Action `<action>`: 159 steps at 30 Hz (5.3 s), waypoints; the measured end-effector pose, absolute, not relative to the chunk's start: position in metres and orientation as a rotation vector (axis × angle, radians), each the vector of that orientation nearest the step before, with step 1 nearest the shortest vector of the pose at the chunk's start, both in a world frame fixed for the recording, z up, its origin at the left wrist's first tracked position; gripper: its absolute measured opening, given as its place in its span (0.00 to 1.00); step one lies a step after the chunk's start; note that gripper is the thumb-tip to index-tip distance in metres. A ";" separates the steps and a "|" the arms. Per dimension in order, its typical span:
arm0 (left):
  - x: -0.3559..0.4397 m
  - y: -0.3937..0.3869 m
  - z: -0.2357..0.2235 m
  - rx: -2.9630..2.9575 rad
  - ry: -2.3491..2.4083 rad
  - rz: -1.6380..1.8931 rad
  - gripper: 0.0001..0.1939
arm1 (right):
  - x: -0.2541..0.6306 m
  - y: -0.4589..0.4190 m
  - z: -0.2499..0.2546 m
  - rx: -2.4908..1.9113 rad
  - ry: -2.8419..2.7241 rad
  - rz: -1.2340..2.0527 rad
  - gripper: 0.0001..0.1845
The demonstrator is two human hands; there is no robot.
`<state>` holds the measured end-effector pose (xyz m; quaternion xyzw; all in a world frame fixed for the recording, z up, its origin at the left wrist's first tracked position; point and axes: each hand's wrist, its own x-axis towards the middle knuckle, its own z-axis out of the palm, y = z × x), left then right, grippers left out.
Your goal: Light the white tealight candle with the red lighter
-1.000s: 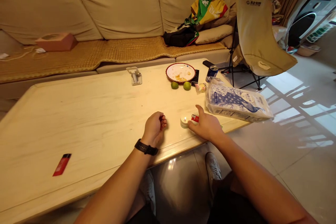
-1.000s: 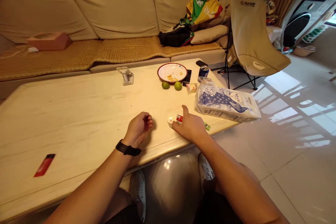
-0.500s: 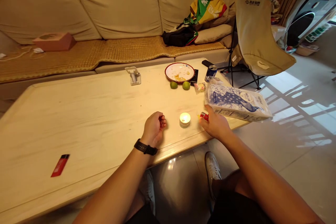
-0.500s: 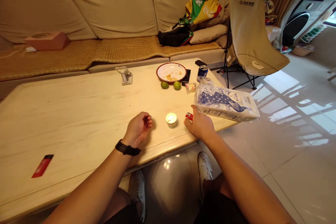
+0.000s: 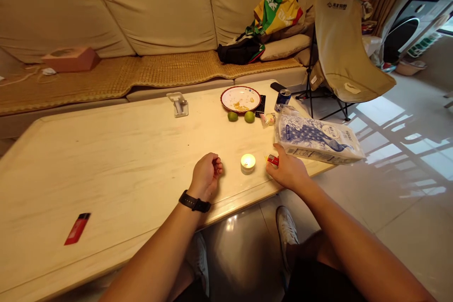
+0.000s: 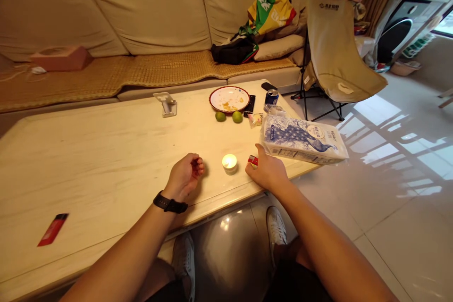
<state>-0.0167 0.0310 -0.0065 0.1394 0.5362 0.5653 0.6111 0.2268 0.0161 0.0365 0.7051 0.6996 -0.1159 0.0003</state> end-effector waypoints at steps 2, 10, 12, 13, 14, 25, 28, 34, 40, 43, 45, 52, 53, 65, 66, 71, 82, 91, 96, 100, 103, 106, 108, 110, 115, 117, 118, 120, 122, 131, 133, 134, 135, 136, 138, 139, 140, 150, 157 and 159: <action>-0.017 0.031 -0.007 0.318 1.241 1.302 0.04 | 0.227 0.016 0.036 2.201 2.228 -0.352 0.39; -0.016 0.031 -0.008 0.329 1.244 1.303 0.04 | 0.219 0.011 0.035 2.178 2.261 -0.383 0.40; -0.016 0.031 -0.009 0.338 1.244 1.301 0.04 | 0.213 0.010 0.036 2.151 2.278 -0.406 0.42; -0.016 0.031 -0.009 0.340 1.243 1.302 0.04 | 0.209 0.009 0.036 2.138 2.284 -0.410 0.42; -0.016 0.031 -0.009 0.340 1.241 1.302 0.04 | 0.205 0.009 0.037 2.126 2.286 -0.410 0.41; -0.018 0.030 -0.008 0.334 1.227 1.315 0.05 | 0.176 0.015 0.037 2.034 2.305 -0.408 0.38; -0.018 0.031 -0.007 0.334 1.228 1.323 0.05 | 0.174 0.016 0.038 2.021 2.292 -0.419 0.38; -0.017 0.031 -0.006 0.331 1.236 1.324 0.04 | 0.174 0.017 0.039 2.006 2.286 -0.452 0.39; -0.017 0.031 -0.006 0.334 1.231 1.323 0.05 | 0.175 0.018 0.040 2.056 2.275 -0.490 0.40; -0.017 0.031 -0.006 0.331 1.229 1.328 0.04 | 0.181 0.017 0.042 2.081 2.306 -0.482 0.43; -0.018 0.031 -0.006 0.328 1.228 1.331 0.04 | 0.188 0.015 0.043 2.090 2.318 -0.467 0.44; -0.016 0.031 -0.006 0.330 1.232 1.325 0.05 | 0.214 0.014 0.041 2.185 2.292 -0.389 0.38; -0.016 0.031 -0.005 0.330 1.232 1.323 0.05 | 0.216 0.014 0.040 2.196 2.286 -0.382 0.37; -0.017 0.030 -0.005 0.334 1.239 1.315 0.05 | 0.222 0.016 0.035 2.194 2.171 -0.404 0.41; -0.017 0.030 -0.005 0.333 1.237 1.315 0.05 | 0.222 0.016 0.034 2.189 2.171 -0.404 0.40; -0.017 0.031 -0.005 0.322 1.228 1.314 0.05 | 0.223 0.016 0.034 2.157 2.176 -0.408 0.39; -0.017 0.031 -0.007 0.330 1.248 1.306 0.05 | 0.223 0.013 0.032 2.132 2.213 -0.389 0.38; -0.016 0.031 -0.006 0.331 1.242 1.300 0.04 | 0.209 0.009 0.038 2.099 2.255 -0.410 0.40; -0.015 0.030 -0.005 0.338 1.238 1.299 0.05 | 0.193 0.008 0.041 2.056 2.298 -0.421 0.39; -0.017 0.030 -0.006 0.342 1.232 1.301 0.05 | 0.181 0.010 0.040 2.045 2.298 -0.446 0.37; -0.017 0.030 -0.007 0.339 1.232 1.310 0.05 | 0.175 0.012 0.039 2.052 2.302 -0.464 0.38; -0.018 0.030 -0.006 0.330 1.229 1.315 0.05 | 0.173 0.015 0.037 2.058 2.301 -0.450 0.37; -0.017 0.030 -0.005 0.327 1.228 1.316 0.04 | 0.173 0.016 0.036 2.054 2.293 -0.440 0.37; -0.017 0.030 -0.004 0.331 1.230 1.318 0.04 | 0.174 0.016 0.036 2.049 2.283 -0.443 0.37; -0.017 0.029 -0.003 0.338 1.250 1.323 0.04 | 0.173 0.016 0.039 2.072 2.251 -0.474 0.38; -0.016 0.029 -0.002 0.335 1.251 1.326 0.05 | 0.173 0.016 0.041 2.094 2.230 -0.489 0.41; -0.016 0.029 -0.002 0.333 1.248 1.325 0.05 | 0.173 0.015 0.042 2.105 2.219 -0.493 0.42; -0.017 0.029 -0.002 0.328 1.241 1.322 0.04 | 0.176 0.015 0.043 2.122 2.211 -0.493 0.45; -0.017 0.030 -0.003 0.322 1.242 1.321 0.04 | 0.181 0.015 0.043 2.133 2.222 -0.487 0.46; -0.018 0.031 -0.005 0.345 1.237 1.321 0.06 | 0.222 0.016 0.038 2.202 2.243 -0.369 0.39; -0.017 0.031 -0.004 0.338 1.240 1.323 0.05 | 0.229 0.016 0.036 2.210 2.223 -0.345 0.38; -0.017 0.031 -0.004 0.335 1.244 1.322 0.05 | 0.232 0.016 0.036 2.213 2.218 -0.339 0.38; -0.016 0.030 -0.003 0.332 1.248 1.320 0.05 | 0.235 0.016 0.035 2.218 2.213 -0.332 0.38; -0.016 0.030 -0.003 0.332 1.252 1.317 0.05 | 0.237 0.016 0.034 2.224 2.209 -0.325 0.38; -0.016 0.030 -0.004 0.334 1.253 1.311 0.05 | 0.240 0.016 0.033 2.235 2.210 -0.310 0.39; -0.016 0.030 -0.004 0.335 1.251 1.311 0.05 | 0.241 0.016 0.032 2.239 2.210 -0.307 0.39; -0.016 0.030 -0.005 0.335 1.250 1.311 0.05 | 0.242 0.016 0.032 2.242 2.208 -0.307 0.40; -0.016 0.031 -0.005 0.338 1.253 1.316 0.05 | 0.239 0.016 0.027 2.218 2.196 -0.341 0.38; -0.017 0.032 -0.005 0.322 1.243 1.318 0.05 | 0.238 0.014 0.025 2.192 2.233 -0.333 0.37; -0.017 0.032 -0.005 0.321 1.242 1.314 0.05 | 0.237 0.014 0.026 2.195 2.234 -0.331 0.37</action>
